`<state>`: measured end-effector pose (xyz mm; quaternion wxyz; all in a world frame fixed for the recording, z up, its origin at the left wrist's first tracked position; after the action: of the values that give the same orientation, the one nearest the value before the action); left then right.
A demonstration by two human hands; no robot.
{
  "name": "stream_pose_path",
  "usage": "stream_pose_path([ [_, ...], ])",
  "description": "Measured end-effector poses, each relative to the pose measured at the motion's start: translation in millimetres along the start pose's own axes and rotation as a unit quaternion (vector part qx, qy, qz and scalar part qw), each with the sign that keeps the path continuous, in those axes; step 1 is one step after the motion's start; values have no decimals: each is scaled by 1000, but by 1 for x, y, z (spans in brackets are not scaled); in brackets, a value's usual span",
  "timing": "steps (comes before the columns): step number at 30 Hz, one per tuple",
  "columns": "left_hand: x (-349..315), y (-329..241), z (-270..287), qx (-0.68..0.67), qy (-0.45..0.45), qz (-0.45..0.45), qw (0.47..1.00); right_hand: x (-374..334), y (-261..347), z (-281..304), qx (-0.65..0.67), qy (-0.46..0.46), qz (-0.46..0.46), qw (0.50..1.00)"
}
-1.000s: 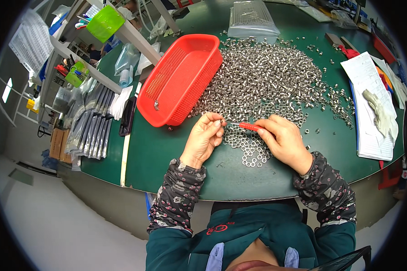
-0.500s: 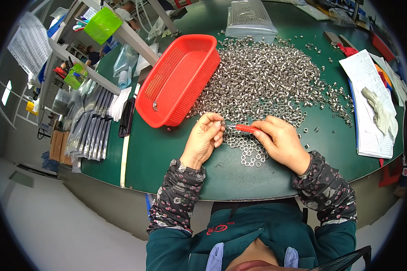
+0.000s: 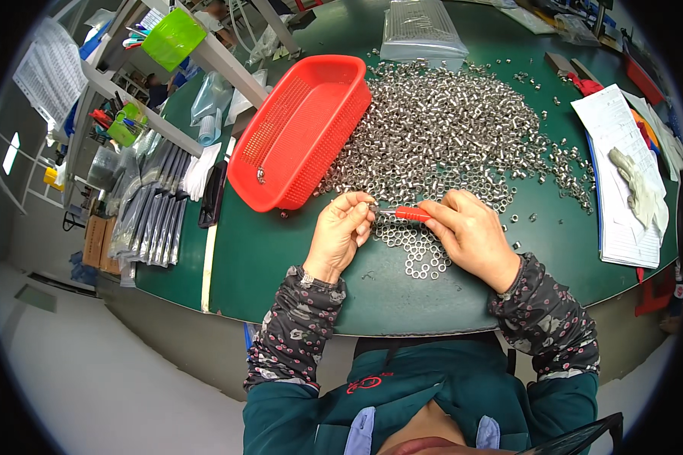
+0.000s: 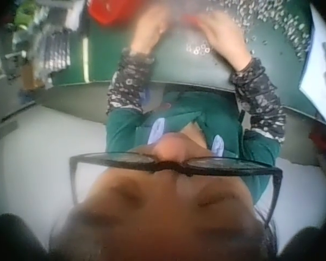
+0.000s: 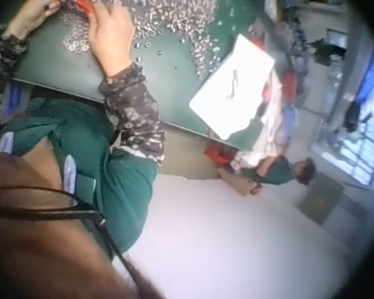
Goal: Sorting and inspecting small metal rings on a workbench.
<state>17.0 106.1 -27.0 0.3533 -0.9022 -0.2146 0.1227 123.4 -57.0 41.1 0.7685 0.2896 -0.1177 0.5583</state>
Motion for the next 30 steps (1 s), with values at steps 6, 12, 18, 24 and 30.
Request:
stream_pose_path([
  [6, 0, 0, -1, 4, -3, 1, 1000, 1, 4, 3, -29, -27, 30, 999],
  [12, 0, 0, -1, 5, 3, 4, 1000, 1, 6, 5, -57, -41, 49, 996],
  [18, 0, 0, 0, 6, 6, 7, 1000, 1, 7, 5, -83, -51, 67, 993],
  [24, -1, -1, -1, 21, 1, 11, 1000, 1, 9, 5, -109, -58, 82, 989],
  [30, -1, -1, -1, 39, -5, 16, 999, 1, 10, 7, -115, -64, 91, 987],
])
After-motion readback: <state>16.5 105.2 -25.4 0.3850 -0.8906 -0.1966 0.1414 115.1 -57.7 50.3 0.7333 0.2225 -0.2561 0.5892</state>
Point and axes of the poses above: each hand's wrist, its own x-axis towards the middle knuckle, its own z-axis out of the back of the hand, y = z × x, the point moved 7 cm from there along x, towards the middle knuckle, and after that the axes turned 15 degrees about -x, right-handed, at the moved point
